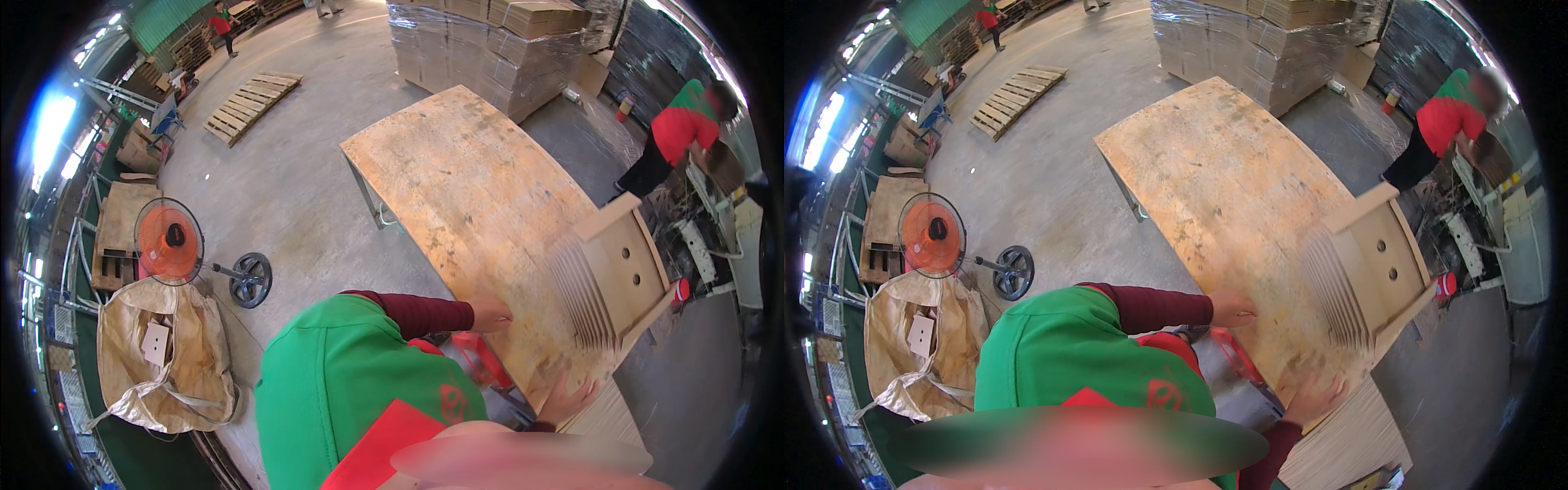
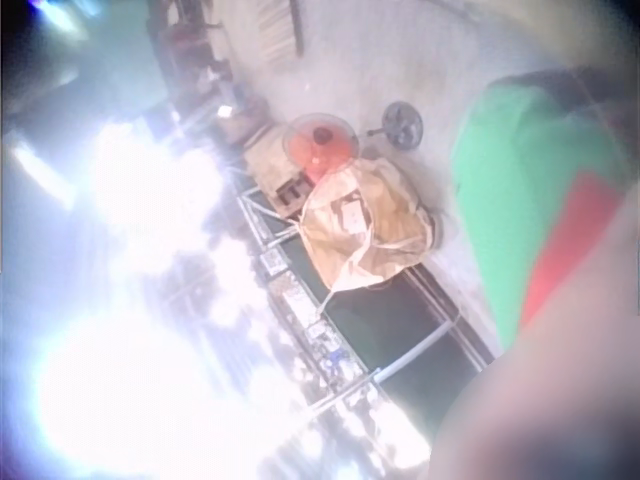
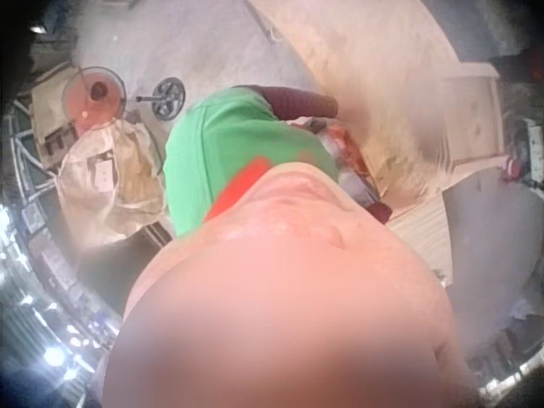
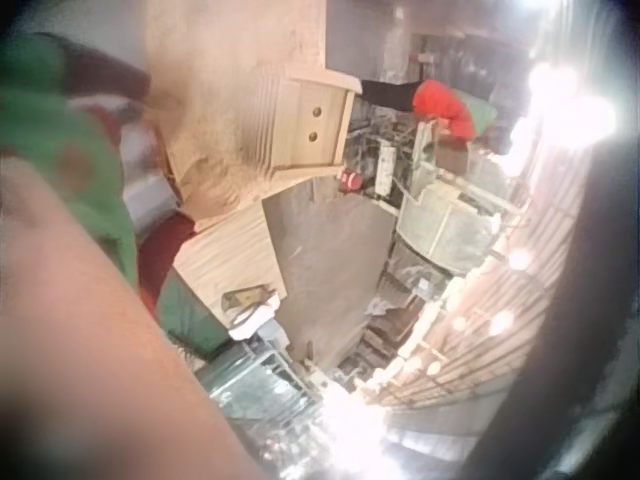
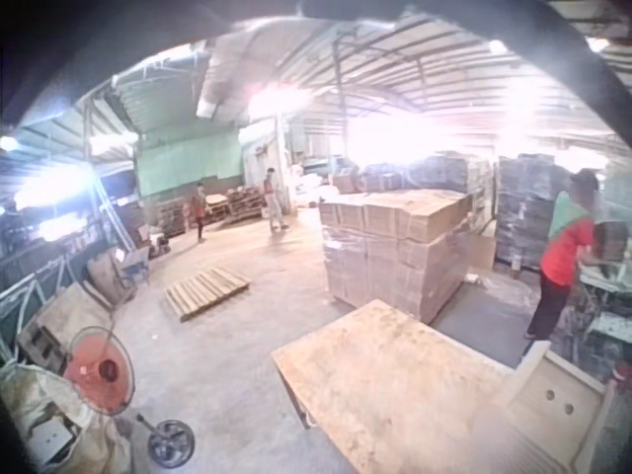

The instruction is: The person repeatedly picks up flat wooden parts from a conveyor belt and stacks them on a nearby table. The parts are handled one at a time and placed in a growing pile. The person occasionally adjusts the stack to keep it aligned.

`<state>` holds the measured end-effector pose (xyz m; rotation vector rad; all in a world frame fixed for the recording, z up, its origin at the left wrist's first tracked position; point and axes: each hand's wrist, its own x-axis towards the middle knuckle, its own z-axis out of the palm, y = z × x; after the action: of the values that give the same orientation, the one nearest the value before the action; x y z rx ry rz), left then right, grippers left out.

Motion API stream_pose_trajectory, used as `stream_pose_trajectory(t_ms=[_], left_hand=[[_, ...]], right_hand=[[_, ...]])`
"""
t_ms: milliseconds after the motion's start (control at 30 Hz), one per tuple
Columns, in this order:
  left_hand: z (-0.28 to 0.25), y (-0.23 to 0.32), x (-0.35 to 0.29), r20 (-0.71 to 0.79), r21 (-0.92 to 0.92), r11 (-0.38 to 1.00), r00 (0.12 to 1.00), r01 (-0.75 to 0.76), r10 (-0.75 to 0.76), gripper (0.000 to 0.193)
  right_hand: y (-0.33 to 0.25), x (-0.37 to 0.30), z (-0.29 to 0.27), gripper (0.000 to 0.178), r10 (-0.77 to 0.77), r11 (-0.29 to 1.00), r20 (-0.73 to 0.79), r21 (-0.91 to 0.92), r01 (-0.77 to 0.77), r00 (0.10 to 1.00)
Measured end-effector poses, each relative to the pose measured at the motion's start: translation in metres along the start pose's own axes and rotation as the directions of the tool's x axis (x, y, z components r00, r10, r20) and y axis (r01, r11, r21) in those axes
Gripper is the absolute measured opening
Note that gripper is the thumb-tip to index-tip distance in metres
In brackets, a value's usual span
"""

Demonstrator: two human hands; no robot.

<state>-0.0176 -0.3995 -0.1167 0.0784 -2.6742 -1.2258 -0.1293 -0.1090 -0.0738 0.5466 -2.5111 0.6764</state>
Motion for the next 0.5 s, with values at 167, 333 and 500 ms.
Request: stream_pose_trajectory(t_ms=[167, 333, 500], left_hand=[[0.079, 0.073, -0.045, -0.018, -0.082, 0.997, 1.000, -0.007, 0.006, 0.020], [0.181, 0.168, -0.121, 0.328, 0.050, 0.996, 0.941, 0.074, -0.086, 0.023], [0.235, 0.235, -0.154, 0.655, 0.087, 0.965, 0.744, -0.249, 0.133, 0.025]], right_hand=[[0.126, -0.208, -0.119, 0.041, 0.178, 0.982, 0.008, -0.068, -0.177, 0.984], [0.209, -0.418, -0.258, 0.043, 0.373, 0.893, -0.072, -0.243, -0.379, 0.925], [0.220, -0.574, -0.309, 0.044, 0.611, 0.669, -0.223, -0.367, -0.646, 0.759]])
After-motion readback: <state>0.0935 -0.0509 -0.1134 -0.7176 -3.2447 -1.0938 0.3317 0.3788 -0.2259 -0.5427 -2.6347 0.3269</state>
